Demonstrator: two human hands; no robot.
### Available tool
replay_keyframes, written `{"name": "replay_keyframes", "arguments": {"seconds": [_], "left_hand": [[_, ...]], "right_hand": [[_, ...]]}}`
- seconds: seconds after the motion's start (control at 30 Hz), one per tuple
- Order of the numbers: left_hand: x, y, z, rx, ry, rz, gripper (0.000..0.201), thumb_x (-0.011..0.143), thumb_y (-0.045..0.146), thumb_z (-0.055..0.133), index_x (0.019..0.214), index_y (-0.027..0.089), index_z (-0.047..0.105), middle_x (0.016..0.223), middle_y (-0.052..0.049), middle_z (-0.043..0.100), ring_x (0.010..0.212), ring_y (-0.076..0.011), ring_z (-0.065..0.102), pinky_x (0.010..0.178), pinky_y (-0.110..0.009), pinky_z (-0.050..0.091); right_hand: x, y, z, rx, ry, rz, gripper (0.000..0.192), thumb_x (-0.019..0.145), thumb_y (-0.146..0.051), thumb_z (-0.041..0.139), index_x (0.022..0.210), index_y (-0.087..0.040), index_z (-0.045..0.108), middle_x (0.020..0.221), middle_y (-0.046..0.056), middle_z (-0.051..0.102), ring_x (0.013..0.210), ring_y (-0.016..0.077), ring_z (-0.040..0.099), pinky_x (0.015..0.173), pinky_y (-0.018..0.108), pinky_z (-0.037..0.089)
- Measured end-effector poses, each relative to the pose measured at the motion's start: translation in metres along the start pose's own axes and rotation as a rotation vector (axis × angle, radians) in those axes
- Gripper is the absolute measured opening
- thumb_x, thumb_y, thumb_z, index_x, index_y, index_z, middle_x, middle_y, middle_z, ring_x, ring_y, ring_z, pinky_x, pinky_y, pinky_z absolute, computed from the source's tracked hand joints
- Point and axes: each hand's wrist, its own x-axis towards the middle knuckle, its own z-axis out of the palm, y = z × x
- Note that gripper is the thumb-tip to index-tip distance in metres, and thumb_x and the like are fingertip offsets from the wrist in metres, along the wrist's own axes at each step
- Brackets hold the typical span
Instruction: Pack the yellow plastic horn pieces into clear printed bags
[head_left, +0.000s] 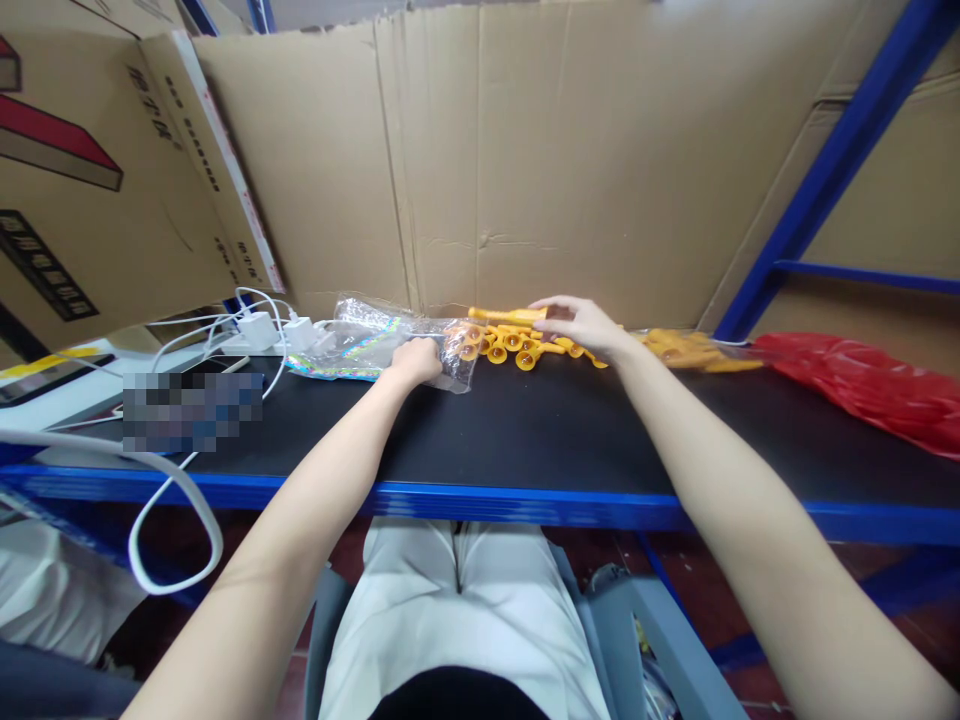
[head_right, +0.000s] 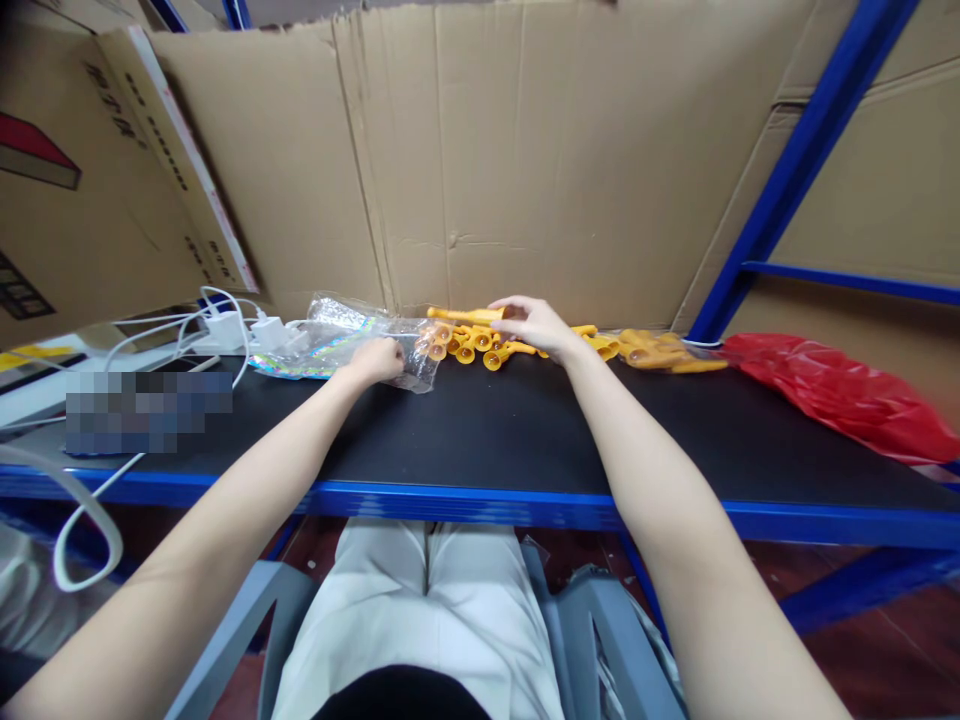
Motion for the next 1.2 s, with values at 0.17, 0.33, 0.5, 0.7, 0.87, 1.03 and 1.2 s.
{"name": "replay_keyframes", "arguments": {"seconds": [0.17, 0.33, 0.5, 0.7, 0.87, 1.03, 1.2], "left_hand": [[-0.003, 0.002, -0.003, 0.038, -0.058, -0.023, 0.029, 0.071, 0.023, 0.051, 0.095, 0.018, 0.067, 0.102, -0.013, 0.067, 0.097, -0.027, 0.061, 0.079, -0.032, 0.049], [-0.005, 0.006, -0.007, 0.071, -0.104, -0.026, 0.032, 0.071, 0.023, 0.05, 0.098, 0.018, 0.066, 0.109, -0.013, 0.065, 0.1, -0.0278, 0.06, 0.081, -0.033, 0.048], [-0.002, 0.01, 0.002, 0.017, -0.028, -0.005, 0.033, 0.079, 0.035, 0.044, 0.099, 0.018, 0.063, 0.107, -0.013, 0.065, 0.098, -0.0271, 0.061, 0.081, -0.033, 0.047], [0.001, 0.018, 0.018, -0.149, -0.069, 0.08, 0.046, 0.078, 0.051, 0.043, 0.106, 0.016, 0.054, 0.102, -0.012, 0.066, 0.092, -0.027, 0.062, 0.077, -0.035, 0.047], [0.004, 0.014, 0.019, -0.123, -0.116, 0.052, 0.054, 0.078, 0.058, 0.037, 0.106, 0.016, 0.055, 0.109, -0.014, 0.063, 0.098, -0.0289, 0.06, 0.078, -0.035, 0.046], [0.005, 0.008, 0.015, -0.112, -0.173, 0.067, 0.062, 0.069, 0.066, 0.046, 0.105, 0.017, 0.058, 0.109, -0.014, 0.064, 0.098, -0.0306, 0.06, 0.076, -0.034, 0.047], [0.001, 0.01, 0.012, -0.052, -0.183, 0.052, 0.055, 0.07, 0.062, 0.045, 0.095, 0.016, 0.062, 0.105, -0.014, 0.066, 0.093, -0.0299, 0.062, 0.073, -0.034, 0.047]], "right_hand": [[-0.005, 0.003, 0.009, -0.173, -0.556, 0.181, 0.042, 0.066, -0.04, 0.07, 0.102, -0.019, 0.062, 0.085, 0.004, 0.065, 0.072, 0.0165, 0.063, 0.071, 0.033, 0.052], [0.0, 0.021, 0.019, -0.506, -0.705, 0.236, 0.044, 0.067, -0.05, 0.067, 0.094, -0.016, 0.061, 0.081, 0.006, 0.064, 0.073, 0.0177, 0.061, 0.064, 0.027, 0.047], [0.001, 0.028, 0.033, -0.642, -0.608, 0.224, 0.041, 0.071, -0.05, 0.064, 0.095, -0.018, 0.056, 0.09, 0.006, 0.063, 0.075, 0.0174, 0.059, 0.062, 0.025, 0.044], [0.008, 0.022, 0.037, -0.681, -0.633, 0.315, 0.039, 0.07, -0.047, 0.066, 0.091, -0.018, 0.051, 0.081, 0.004, 0.06, 0.069, 0.0144, 0.056, 0.058, 0.023, 0.041], [0.013, 0.022, 0.039, -0.643, -0.675, 0.4, 0.036, 0.07, -0.045, 0.067, 0.087, -0.018, 0.05, 0.076, 0.003, 0.057, 0.063, 0.0121, 0.054, 0.056, 0.023, 0.042], [0.0, 0.03, 0.039, -0.67, -0.481, 0.277, 0.035, 0.069, -0.043, 0.068, 0.09, -0.018, 0.054, 0.08, 0.004, 0.062, 0.07, 0.0163, 0.058, 0.06, 0.025, 0.042], [-0.005, 0.03, 0.033, -0.661, -0.505, 0.212, 0.032, 0.069, -0.034, 0.067, 0.095, -0.017, 0.058, 0.08, 0.004, 0.065, 0.073, 0.017, 0.06, 0.064, 0.026, 0.044]]}}
